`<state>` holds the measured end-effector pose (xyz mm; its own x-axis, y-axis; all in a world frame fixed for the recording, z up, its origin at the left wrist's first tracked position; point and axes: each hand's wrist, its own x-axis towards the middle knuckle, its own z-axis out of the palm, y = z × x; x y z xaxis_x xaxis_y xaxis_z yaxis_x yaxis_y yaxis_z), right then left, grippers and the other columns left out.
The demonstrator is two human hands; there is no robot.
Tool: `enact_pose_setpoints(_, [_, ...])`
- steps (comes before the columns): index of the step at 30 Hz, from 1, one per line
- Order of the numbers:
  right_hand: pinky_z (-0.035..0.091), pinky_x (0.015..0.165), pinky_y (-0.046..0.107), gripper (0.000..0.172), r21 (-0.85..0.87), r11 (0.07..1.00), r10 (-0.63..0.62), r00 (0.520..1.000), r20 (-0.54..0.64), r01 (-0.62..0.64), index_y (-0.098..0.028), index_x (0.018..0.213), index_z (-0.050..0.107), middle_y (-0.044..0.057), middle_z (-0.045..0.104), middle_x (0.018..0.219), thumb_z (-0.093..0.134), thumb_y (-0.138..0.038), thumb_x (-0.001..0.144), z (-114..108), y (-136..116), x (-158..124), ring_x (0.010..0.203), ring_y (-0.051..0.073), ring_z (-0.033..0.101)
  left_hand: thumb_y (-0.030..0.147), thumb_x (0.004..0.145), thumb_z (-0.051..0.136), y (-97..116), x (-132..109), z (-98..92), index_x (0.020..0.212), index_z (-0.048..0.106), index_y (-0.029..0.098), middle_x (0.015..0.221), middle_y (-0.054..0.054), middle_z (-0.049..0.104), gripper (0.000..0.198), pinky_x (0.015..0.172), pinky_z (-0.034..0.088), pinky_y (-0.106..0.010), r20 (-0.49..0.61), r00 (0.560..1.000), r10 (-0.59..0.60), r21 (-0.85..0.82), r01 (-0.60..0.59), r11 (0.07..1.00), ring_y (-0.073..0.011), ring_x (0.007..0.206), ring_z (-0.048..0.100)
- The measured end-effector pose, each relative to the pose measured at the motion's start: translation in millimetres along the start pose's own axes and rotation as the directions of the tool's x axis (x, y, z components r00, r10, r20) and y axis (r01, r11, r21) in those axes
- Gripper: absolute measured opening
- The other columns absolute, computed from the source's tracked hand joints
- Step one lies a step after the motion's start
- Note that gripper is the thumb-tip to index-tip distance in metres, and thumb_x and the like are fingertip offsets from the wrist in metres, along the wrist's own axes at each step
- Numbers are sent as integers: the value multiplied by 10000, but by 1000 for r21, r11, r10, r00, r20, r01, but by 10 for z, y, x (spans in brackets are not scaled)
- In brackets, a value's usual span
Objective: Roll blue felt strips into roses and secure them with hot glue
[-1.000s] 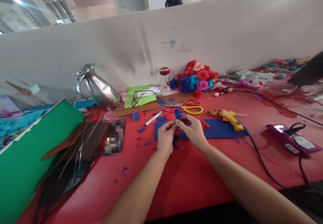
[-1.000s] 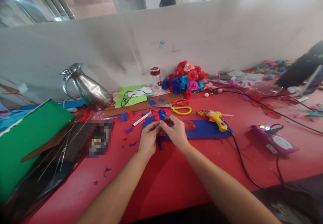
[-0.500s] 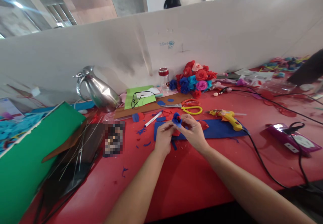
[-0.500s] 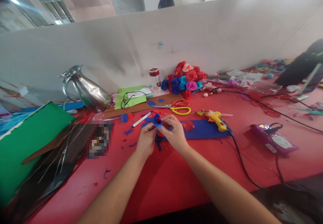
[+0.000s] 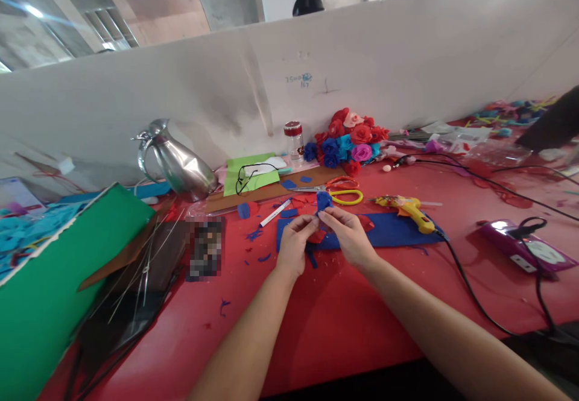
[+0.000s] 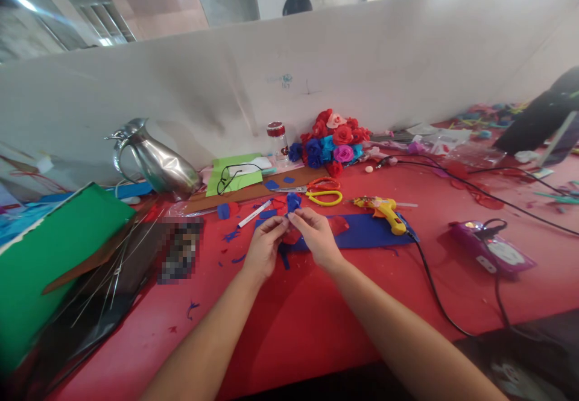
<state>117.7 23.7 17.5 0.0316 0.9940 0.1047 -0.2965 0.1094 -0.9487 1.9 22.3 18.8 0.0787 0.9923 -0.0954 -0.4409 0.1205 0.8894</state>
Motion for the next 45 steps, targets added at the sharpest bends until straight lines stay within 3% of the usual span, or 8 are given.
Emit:
enact_pose_setpoints(5, [358, 598, 248, 329, -5, 999, 32, 999, 30, -32, -191, 669, 584, -39, 484, 637, 748, -475, 651, -26, 56, 34, 606, 103, 411, 310, 538, 852, 1, 0, 11, 677, 629, 168, 681, 49, 589, 298, 684, 424, -208, -60, 997, 55, -12, -56, 998, -76, 666, 531])
enact_pose_setpoints(10, [379, 640, 265, 306, -199, 970, -125, 988, 93, 141, -191, 633, 568, -22, 484, 665, 689, -455, 730, -32, 69, 16, 650, 123, 444, 285, 519, 856, -4, 28, -19, 768, 707, 181, 754, 14, 671, 307, 770, 443, -255, -75, 996, 57, -19, -58, 998, -115, 744, 583])
enact_pose_setpoints(14, [386, 656, 279, 289, -315, 924, -189, 974, 122, 219, -192, 621, 583, -13, 490, 642, 658, -426, 774, -47, 43, 7, 653, 135, 449, 307, 521, 857, 17, 37, -51, 662, 723, 162, 745, -10, 684, 243, 783, 441, -273, -39, 998, 47, 15, -46, 999, -128, 747, 574])
enact_pose_setpoints(21, [400, 602, 261, 363, -150, 988, -5, 992, 124, 24, -186, 635, 628, -18, 571, 608, 743, -531, 644, -60, 31, 17, 594, 114, 468, 363, 476, 885, 15, 61, -120, 550, 644, 148, 588, 28, 567, 331, 622, 401, -230, 93, 995, -43, -79, 51, 996, -82, 605, 478])
enact_pose_setpoints(24, [401, 593, 257, 351, -106, 993, 62, 988, 143, -47, -187, 608, 624, -29, 566, 580, 793, -494, 585, -54, -1, 14, 568, 103, 459, 366, 491, 883, 15, 66, -135, 581, 647, 150, 602, 26, 579, 333, 639, 413, -230, 115, 991, -61, -80, 70, 994, -85, 618, 494])
enact_pose_setpoints(29, [388, 586, 256, 306, -39, 998, 53, 992, 117, -49, -195, 652, 629, -21, 583, 634, 809, -428, 570, -86, -87, 16, 595, 111, 466, 365, 563, 845, 49, 52, -110, 683, 677, 171, 749, 10, 656, 283, 786, 440, -255, 89, 995, 51, -38, -48, 998, -115, 756, 567])
enact_pose_setpoints(34, [325, 557, 259, 243, 16, 999, -37, 998, 56, 36, -199, 710, 646, -29, 522, 621, 733, -425, 682, -164, -174, 26, 566, 104, 407, 387, 652, 777, 62, 47, -113, 720, 675, 178, 699, 17, 625, 242, 748, 420, -250, 100, 981, 166, 150, -180, 972, -120, 705, 527])
enact_pose_setpoints(45, [363, 602, 265, 304, -76, 996, -40, 998, 39, 42, -198, 697, 636, -10, 564, 653, 714, -491, 683, -172, -244, 36, 614, 123, 465, 307, 779, 647, 145, 80, -168, 696, 668, 197, 725, -20, 591, 139, 769, 388, -268, 238, 913, 332, 479, -408, 777, -176, 756, 509])
